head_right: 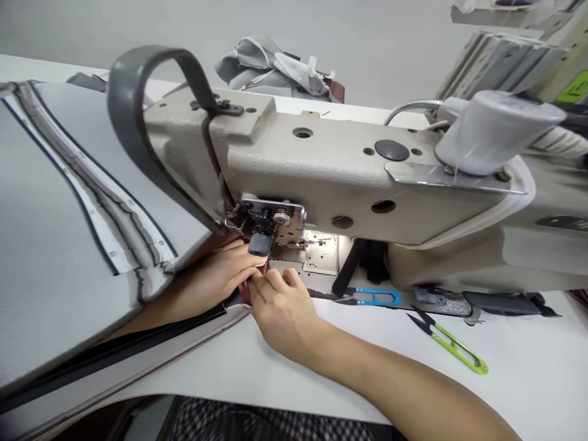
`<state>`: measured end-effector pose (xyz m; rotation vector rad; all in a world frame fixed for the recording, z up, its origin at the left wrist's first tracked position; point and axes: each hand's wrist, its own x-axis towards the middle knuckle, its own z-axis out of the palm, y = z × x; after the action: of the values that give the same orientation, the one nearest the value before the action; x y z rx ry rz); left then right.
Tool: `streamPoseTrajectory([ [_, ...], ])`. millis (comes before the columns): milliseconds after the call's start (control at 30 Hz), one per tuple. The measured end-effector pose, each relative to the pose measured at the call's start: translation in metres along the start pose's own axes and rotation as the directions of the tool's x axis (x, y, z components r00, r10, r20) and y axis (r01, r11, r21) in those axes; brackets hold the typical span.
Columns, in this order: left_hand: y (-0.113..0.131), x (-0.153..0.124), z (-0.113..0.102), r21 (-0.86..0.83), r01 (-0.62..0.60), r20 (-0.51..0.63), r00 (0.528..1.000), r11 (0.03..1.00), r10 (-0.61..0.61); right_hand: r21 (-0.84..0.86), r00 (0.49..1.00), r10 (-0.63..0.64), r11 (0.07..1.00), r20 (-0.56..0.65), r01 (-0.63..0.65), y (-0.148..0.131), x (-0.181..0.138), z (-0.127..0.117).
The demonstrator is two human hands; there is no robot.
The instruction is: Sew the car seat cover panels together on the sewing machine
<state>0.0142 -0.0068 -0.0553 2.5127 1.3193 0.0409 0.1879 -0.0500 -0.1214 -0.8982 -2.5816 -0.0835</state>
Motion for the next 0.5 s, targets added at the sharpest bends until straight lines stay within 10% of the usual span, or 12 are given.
streamPoseTrajectory([
  [500, 0.012, 0.016, -0.005, 0.175, 0.111, 0.168, 0.976, 0.978, -0.141, 0.031, 0.995, 0.062, 0.998, -0.073, -0.060, 0.011, -0.006, 0.006],
])
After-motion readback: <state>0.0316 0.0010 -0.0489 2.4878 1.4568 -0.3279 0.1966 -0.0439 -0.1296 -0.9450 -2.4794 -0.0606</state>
